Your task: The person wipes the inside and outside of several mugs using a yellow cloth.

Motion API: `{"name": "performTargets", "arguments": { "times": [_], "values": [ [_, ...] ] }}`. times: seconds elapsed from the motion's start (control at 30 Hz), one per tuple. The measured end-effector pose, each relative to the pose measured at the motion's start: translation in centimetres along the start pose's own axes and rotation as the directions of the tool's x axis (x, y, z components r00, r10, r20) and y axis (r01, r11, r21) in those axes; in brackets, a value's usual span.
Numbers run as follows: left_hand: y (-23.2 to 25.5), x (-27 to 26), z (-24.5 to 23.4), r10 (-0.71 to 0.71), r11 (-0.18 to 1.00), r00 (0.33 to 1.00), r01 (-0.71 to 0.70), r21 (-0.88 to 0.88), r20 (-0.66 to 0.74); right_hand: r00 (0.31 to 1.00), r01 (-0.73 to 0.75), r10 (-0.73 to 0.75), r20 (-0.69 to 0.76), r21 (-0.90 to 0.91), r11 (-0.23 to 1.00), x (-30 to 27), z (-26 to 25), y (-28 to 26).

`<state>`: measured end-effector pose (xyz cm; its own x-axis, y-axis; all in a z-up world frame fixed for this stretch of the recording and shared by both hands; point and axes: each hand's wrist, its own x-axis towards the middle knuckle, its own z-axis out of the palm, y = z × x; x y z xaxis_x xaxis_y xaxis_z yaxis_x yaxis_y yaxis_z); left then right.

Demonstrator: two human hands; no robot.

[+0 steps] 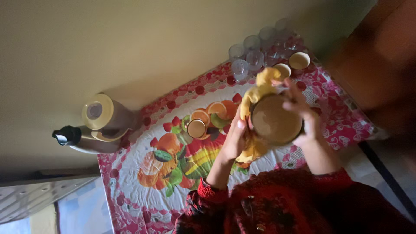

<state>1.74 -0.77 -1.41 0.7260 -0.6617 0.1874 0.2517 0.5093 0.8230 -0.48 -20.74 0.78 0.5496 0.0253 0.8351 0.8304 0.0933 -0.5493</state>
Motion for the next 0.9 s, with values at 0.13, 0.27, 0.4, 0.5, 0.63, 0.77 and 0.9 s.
{"name": "performTargets", "arguments": {
  "times": [0.13, 0.27, 0.4, 0.5, 0.63, 0.77, 0.9],
  "values": [
    [0.8, -0.4, 2.6, 0.151, 0.956, 0.983, -0.119, 0.269, -0.103, 0.485, -0.448, 0.762, -0.430, 0.626, 0.638, -1.3, 0.9, -1.5],
    [2.0, 0.7, 2.7, 0.116, 0.993, 0.983, -0.117, -0.001, -0.143, 0.604, -0.614, 0.777, -0.180, 0.517, 0.597, -1.6, 0.0, -0.7],
    [3.6, 0.7, 0.5, -0.094, 0.986, 0.996, 0.091, 0.142, 0.014, 0.482, -0.836, 0.876, -0.024, 0.289, 0.467, -1.9, -0.8, -0.6],
    [3.5, 0.8, 0.4, -0.182, 0.962, 0.983, 0.174, 0.209, 0.018, 0.459, -0.878, 0.888, -0.029, 0.140, 0.458, -1.1, -1.5, -0.4],
    [2.6, 0.9, 1.1, -0.213, 0.949, 0.965, 0.241, 0.201, -0.151, 0.277, -0.885, 0.961, 0.017, 0.394, 0.248, 0.3, -1.1, -1.0],
    [1.0, 1.2, 1.4, -0.066, 0.974, 0.966, 0.116, 0.194, -0.250, 0.208, -0.798, 0.976, -0.061, 0.566, 0.206, 0.4, -0.5, -1.4],
    [0.1, 1.3, 2.8, 0.088, 0.996, 0.885, -0.063, 0.069, -0.457, 0.306, -0.879, 0.882, -0.358, 0.250, 0.406, -4.1, 1.8, -0.3]
  ]
}}
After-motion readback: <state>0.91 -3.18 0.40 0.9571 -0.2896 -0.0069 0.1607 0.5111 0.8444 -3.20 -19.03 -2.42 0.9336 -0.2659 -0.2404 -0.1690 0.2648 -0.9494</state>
